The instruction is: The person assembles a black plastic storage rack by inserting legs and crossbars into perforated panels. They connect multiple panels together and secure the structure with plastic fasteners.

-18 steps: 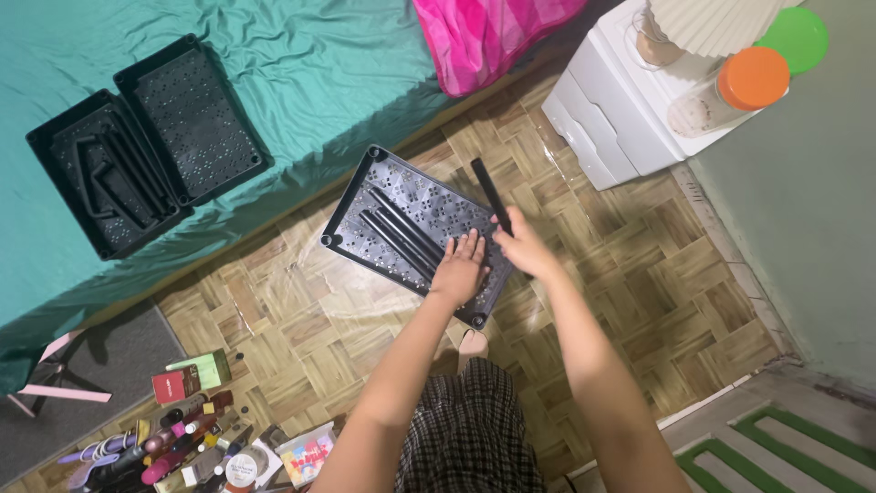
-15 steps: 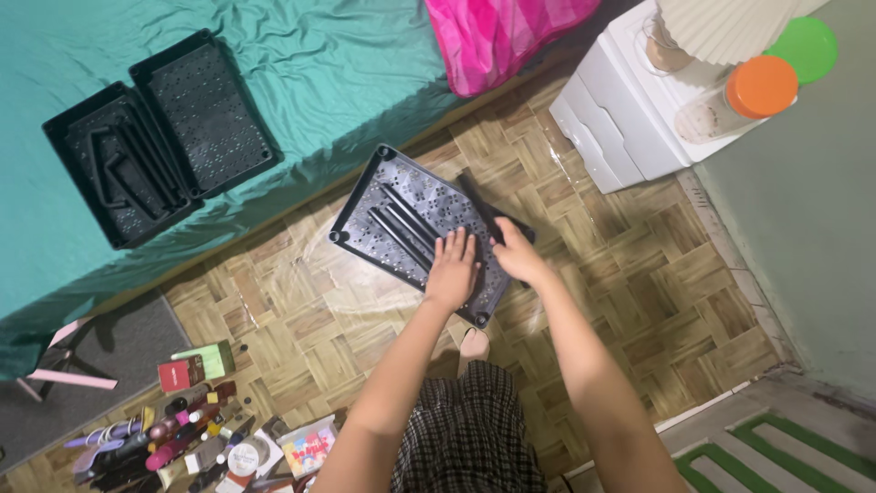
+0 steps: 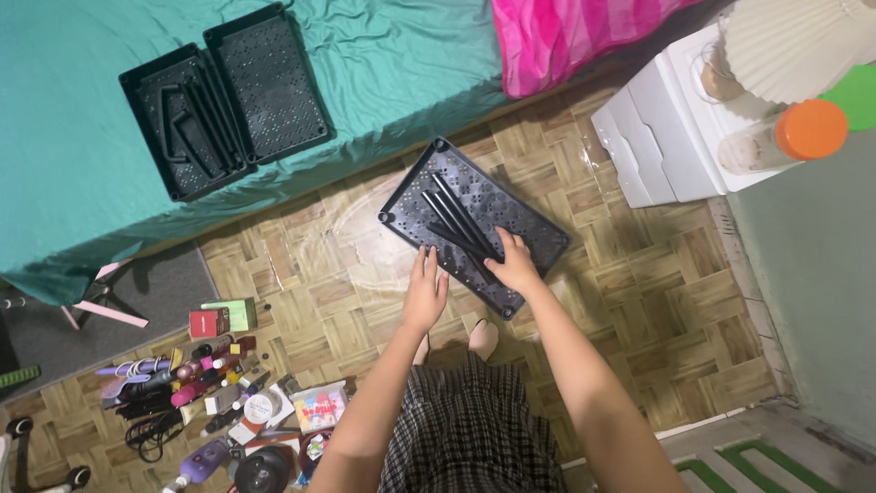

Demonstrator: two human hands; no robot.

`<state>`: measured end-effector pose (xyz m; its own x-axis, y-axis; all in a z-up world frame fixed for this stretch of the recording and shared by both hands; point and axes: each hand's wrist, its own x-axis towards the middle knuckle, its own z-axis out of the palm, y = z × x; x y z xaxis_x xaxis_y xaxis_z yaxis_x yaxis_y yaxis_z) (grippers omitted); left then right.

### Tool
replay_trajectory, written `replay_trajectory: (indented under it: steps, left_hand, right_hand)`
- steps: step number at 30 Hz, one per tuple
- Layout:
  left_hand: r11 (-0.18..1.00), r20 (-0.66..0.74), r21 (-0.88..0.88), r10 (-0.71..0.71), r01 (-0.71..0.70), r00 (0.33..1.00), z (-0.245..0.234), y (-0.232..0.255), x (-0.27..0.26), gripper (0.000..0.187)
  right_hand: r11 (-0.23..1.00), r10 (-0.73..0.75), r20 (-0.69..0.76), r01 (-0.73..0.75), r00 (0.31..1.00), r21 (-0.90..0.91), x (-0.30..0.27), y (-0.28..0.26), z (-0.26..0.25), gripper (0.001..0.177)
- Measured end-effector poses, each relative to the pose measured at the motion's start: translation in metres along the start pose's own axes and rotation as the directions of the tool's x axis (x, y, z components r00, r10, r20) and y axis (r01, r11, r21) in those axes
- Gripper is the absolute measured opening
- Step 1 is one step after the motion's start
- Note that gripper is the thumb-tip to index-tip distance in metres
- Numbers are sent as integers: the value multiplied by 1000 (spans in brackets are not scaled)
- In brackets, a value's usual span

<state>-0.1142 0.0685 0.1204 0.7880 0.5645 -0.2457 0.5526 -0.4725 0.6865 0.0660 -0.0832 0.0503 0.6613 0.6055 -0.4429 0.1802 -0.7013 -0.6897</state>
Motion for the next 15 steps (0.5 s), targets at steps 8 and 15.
replay_trajectory:
  steps: [8,15]
  left_hand:
    - [950,32,-296,-91,97,995,-24,-22,33,58]
    - [930,79,-352,-79,102,994,-41,-64,79,53]
  right_hand:
    - [965,128,64,-109,990,-240,-28,-74,4,120]
    - [916,176,-95,-199,980,-348,-15,-97,32,106]
